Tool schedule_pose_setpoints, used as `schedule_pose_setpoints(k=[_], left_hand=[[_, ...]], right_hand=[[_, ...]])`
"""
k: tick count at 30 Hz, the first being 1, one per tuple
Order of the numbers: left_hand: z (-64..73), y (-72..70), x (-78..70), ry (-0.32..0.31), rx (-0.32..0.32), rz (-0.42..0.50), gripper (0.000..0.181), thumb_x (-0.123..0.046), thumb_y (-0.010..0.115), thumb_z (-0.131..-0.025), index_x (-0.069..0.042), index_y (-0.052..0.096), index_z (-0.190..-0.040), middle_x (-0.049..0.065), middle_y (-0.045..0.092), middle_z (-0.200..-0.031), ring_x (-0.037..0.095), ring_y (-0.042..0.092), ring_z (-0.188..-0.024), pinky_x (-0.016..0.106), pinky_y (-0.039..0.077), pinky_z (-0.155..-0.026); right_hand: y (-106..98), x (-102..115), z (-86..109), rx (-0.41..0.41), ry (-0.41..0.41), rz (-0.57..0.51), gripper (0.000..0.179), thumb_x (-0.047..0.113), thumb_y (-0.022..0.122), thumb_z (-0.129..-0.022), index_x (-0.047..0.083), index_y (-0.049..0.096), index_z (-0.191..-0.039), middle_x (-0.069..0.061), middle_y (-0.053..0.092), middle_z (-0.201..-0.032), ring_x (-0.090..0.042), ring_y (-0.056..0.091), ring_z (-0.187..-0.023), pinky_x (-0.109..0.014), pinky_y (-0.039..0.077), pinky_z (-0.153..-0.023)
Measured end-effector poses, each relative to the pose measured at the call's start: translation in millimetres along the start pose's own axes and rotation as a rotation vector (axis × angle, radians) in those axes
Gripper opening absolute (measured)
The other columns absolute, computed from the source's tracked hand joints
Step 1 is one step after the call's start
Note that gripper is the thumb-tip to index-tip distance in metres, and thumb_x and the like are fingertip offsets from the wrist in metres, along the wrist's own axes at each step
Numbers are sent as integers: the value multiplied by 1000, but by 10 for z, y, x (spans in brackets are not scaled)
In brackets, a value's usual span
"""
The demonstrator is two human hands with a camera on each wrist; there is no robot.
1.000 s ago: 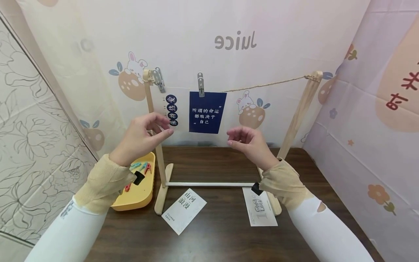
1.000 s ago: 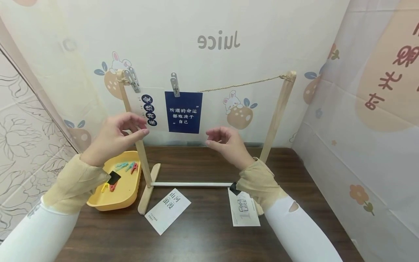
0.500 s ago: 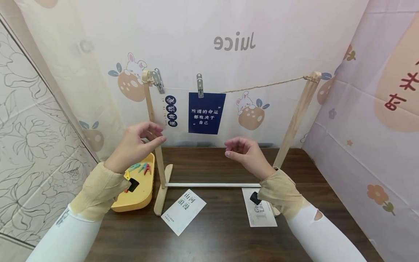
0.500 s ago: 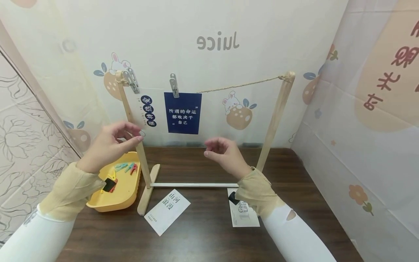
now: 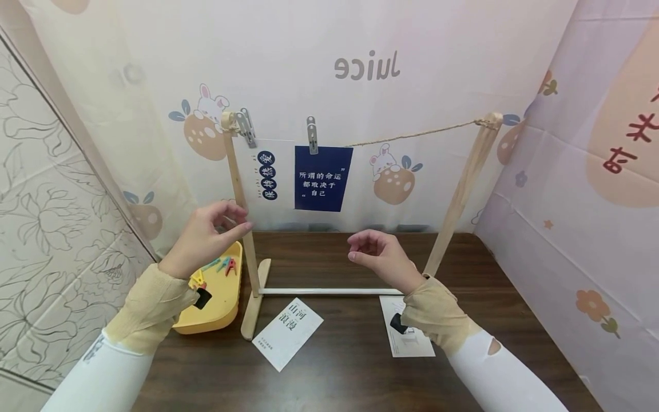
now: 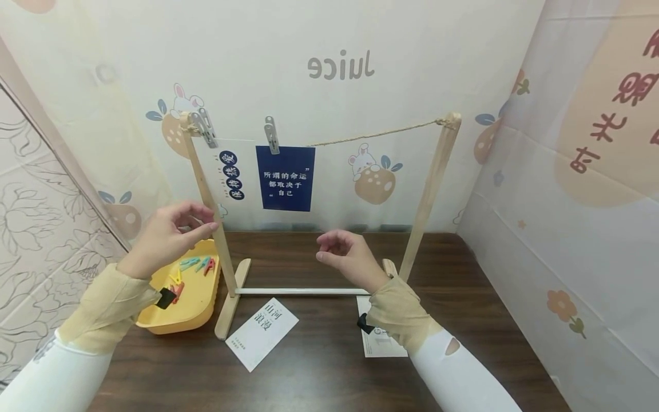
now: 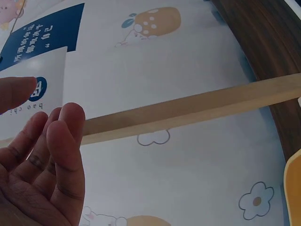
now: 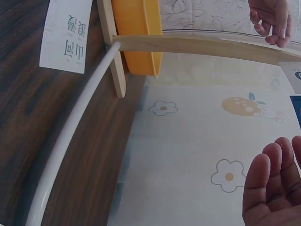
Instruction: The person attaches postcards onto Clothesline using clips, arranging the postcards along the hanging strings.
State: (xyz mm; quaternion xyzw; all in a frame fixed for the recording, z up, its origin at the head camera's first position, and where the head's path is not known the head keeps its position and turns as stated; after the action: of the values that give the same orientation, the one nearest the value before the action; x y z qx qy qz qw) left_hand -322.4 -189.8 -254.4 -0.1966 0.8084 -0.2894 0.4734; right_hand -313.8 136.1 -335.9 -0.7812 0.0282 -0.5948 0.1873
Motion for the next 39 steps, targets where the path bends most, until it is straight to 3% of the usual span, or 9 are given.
schedule_pose_setpoints(k=[20,29,39], left_hand=[[101,60,468,-74,36,-50,19,-18,75,-103,0,71,-110,16,76,-101,20,68,-85,24,55,-70],[163,162,746,-168,114,-102,26,-27,76,-103,-4,71,-115,16,74,-109,27,67,-94,35,55,-77],[169,237,955,-189,167,-156,24,-27,75,-103,-5,71,-112,13,74,-104,22,67,-84,33,55,-70]], right_hand=[[176,-202,57,41,5,40,24,2,80,-95,-3,73,-118,-9,72,-100,-15,66,-90,-23,56,-79],[351,-326,122,87,3,79,25,5,80,-96,-2,74,-119,-12,71,-102,-19,64,-92,-27,55,-80],[548,-403,155,119,-17,139,26,5,85,-91,2,75,-116,-11,73,-100,-14,65,-88,-24,55,-78]])
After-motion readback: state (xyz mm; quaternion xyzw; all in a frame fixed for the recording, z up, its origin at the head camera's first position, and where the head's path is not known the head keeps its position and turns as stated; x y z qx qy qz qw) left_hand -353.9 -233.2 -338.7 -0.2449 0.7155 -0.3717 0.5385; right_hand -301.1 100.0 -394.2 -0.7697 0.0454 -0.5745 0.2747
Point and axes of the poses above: each hand's wrist, its own z-axis away from the middle knuckle, its own y-axis out of the palm, x = y × z, the point moved 10 cm from there along -z, towards the middle knuckle
